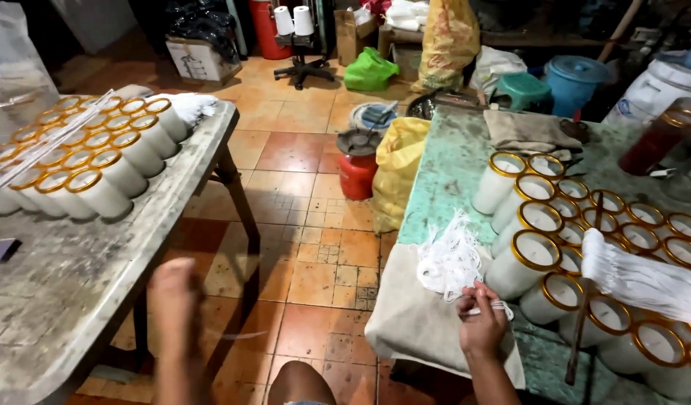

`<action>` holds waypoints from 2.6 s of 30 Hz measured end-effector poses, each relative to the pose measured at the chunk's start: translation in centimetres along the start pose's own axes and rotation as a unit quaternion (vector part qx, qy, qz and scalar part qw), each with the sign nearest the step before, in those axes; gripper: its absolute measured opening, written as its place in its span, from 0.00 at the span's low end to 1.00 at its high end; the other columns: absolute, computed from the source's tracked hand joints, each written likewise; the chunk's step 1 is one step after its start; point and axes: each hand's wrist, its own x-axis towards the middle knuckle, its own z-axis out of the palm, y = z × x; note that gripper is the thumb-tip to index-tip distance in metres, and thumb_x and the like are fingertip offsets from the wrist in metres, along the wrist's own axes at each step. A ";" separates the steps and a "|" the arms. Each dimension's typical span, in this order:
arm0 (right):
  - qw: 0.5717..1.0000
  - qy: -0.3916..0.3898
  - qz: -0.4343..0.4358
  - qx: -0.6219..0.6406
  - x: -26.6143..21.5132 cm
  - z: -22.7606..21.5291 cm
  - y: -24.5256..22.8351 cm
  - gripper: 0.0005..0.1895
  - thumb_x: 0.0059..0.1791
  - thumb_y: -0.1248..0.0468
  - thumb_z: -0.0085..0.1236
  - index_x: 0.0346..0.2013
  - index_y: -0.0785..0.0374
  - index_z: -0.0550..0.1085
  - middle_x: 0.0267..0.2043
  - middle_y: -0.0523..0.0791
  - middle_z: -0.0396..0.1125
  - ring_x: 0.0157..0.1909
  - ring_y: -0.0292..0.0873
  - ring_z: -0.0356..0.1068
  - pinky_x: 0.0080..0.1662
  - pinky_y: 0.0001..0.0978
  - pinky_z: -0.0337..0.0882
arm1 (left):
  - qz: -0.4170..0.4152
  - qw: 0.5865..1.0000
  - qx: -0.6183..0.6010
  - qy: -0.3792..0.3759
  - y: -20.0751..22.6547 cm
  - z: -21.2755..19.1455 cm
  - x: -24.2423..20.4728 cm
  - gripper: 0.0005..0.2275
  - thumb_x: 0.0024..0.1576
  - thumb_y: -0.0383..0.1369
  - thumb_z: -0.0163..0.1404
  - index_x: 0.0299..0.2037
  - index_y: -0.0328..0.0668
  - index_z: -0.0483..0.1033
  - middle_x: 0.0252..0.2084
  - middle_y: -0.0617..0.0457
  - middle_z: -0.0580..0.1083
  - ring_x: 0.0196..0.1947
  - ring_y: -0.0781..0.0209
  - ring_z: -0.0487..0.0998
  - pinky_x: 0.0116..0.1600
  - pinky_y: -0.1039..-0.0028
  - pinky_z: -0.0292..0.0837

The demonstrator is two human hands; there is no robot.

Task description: Tying candle wicks onto a horizontal support bar over rows of candle jars in preparation for pouring wax.

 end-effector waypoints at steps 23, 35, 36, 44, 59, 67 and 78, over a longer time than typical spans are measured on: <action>0.835 -0.295 0.057 -0.461 -5.3 0.8 -7.1 0.10 0.41 0.75 0.52 0.24 0.60 0.80 0.13 0.45 0.74 0.13 0.38 0.75 0.21 0.29 0.74 | 0.215 0.612 0.105 -0.754 -4.0 19.0 -22.9 0.22 0.70 0.40 0.33 0.39 0.28 0.76 0.66 0.27 0.66 0.70 0.38 0.66 0.76 0.57 0.56; 0.938 0.031 0.197 -0.283 -4.5 -12.2 -9.4 0.06 0.54 0.65 0.59 0.38 0.65 0.78 0.20 0.40 0.54 0.19 0.34 0.49 0.21 0.24 0.48 | 0.093 0.557 0.469 -0.679 -6.9 22.4 -15.5 0.10 0.66 0.37 0.43 0.51 0.52 0.78 0.52 0.54 0.80 0.48 0.58 0.80 0.56 0.68 0.72; 0.938 0.033 0.198 -0.284 -4.4 -12.4 -10.0 0.06 0.54 0.65 0.59 0.38 0.65 0.78 0.20 0.40 0.54 0.19 0.34 0.49 0.21 0.24 0.48 | 0.092 0.555 0.469 -0.681 -6.2 22.2 -15.3 0.10 0.66 0.37 0.43 0.51 0.52 0.78 0.52 0.54 0.80 0.48 0.58 0.80 0.56 0.68 0.72; 0.930 0.067 0.208 -0.296 -4.3 -13.9 -12.3 0.15 0.55 0.64 0.54 0.50 0.73 0.77 0.20 0.44 0.54 0.18 0.38 0.50 0.20 0.28 0.44 | 0.199 0.657 0.410 -0.601 -9.2 22.8 -14.1 0.11 0.55 0.43 0.60 0.44 0.51 0.84 0.48 0.56 0.80 0.44 0.60 0.81 0.55 0.69 0.78; 0.845 0.057 0.175 -0.503 -5.5 -9.8 -14.7 0.16 0.51 0.54 0.59 0.41 0.63 0.85 0.13 0.46 0.59 0.18 0.42 0.58 0.32 0.37 0.61 | 0.211 0.657 0.296 -0.660 -11.8 22.8 -14.9 0.03 0.57 0.27 0.58 0.33 0.47 0.84 0.42 0.55 0.75 0.40 0.57 0.79 0.50 0.68 0.75; 0.810 0.024 0.148 -0.568 -5.1 -11.8 -12.2 0.15 0.51 0.52 0.57 0.38 0.59 0.83 0.15 0.44 0.65 0.19 0.40 0.64 0.31 0.34 0.69 | 0.294 0.658 0.278 -0.635 -15.8 22.1 -13.6 0.02 0.52 0.33 0.63 0.34 0.54 0.87 0.40 0.57 0.77 0.40 0.57 0.80 0.48 0.69 0.75; 0.961 -0.022 0.276 -0.012 -5.5 -14.3 -10.5 0.07 0.55 0.65 0.48 0.46 0.63 0.71 0.52 0.50 0.71 0.42 0.46 0.69 0.30 0.31 0.59 | 0.425 0.658 0.247 -0.570 -14.5 19.5 -9.9 0.02 0.59 0.32 0.54 0.36 0.46 0.79 0.52 0.49 0.69 0.51 0.46 0.69 0.55 0.61 0.65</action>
